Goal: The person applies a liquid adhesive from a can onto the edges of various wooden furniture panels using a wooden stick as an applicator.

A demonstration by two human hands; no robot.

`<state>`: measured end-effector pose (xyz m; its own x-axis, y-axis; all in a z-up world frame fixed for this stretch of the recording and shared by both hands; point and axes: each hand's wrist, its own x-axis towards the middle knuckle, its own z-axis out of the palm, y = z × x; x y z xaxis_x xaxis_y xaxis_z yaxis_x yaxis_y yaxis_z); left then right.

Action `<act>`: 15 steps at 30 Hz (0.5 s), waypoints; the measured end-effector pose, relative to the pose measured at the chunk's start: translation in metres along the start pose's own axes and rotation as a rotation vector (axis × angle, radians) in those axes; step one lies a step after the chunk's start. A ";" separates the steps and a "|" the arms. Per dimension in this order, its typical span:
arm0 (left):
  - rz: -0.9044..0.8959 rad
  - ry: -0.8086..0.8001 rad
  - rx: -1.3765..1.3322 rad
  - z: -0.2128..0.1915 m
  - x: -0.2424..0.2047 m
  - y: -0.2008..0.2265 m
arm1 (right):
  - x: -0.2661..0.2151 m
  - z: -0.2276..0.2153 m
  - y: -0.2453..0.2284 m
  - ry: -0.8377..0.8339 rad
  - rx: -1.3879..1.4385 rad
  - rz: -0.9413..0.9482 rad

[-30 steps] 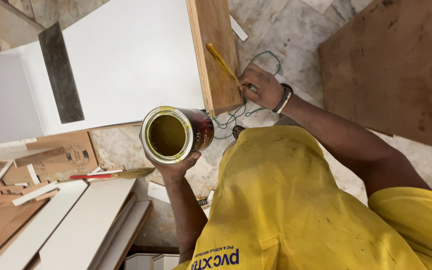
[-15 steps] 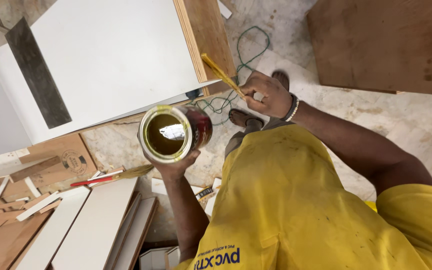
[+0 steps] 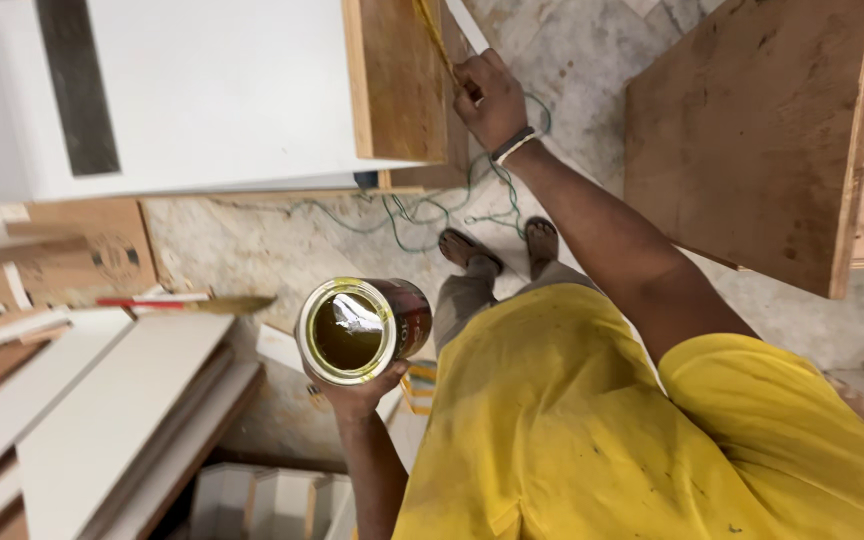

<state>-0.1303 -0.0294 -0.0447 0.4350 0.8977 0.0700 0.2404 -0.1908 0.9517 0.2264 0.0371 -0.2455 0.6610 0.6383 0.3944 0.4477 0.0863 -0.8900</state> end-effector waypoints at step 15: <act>-0.088 -0.003 0.049 0.050 -0.034 0.009 | -0.027 -0.011 0.051 0.026 0.203 0.034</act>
<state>-0.0998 -0.0818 -0.0535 0.4129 0.9107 -0.0140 0.3203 -0.1308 0.9383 0.2380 0.0162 -0.2984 0.6902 0.6239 0.3666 0.2958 0.2192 -0.9298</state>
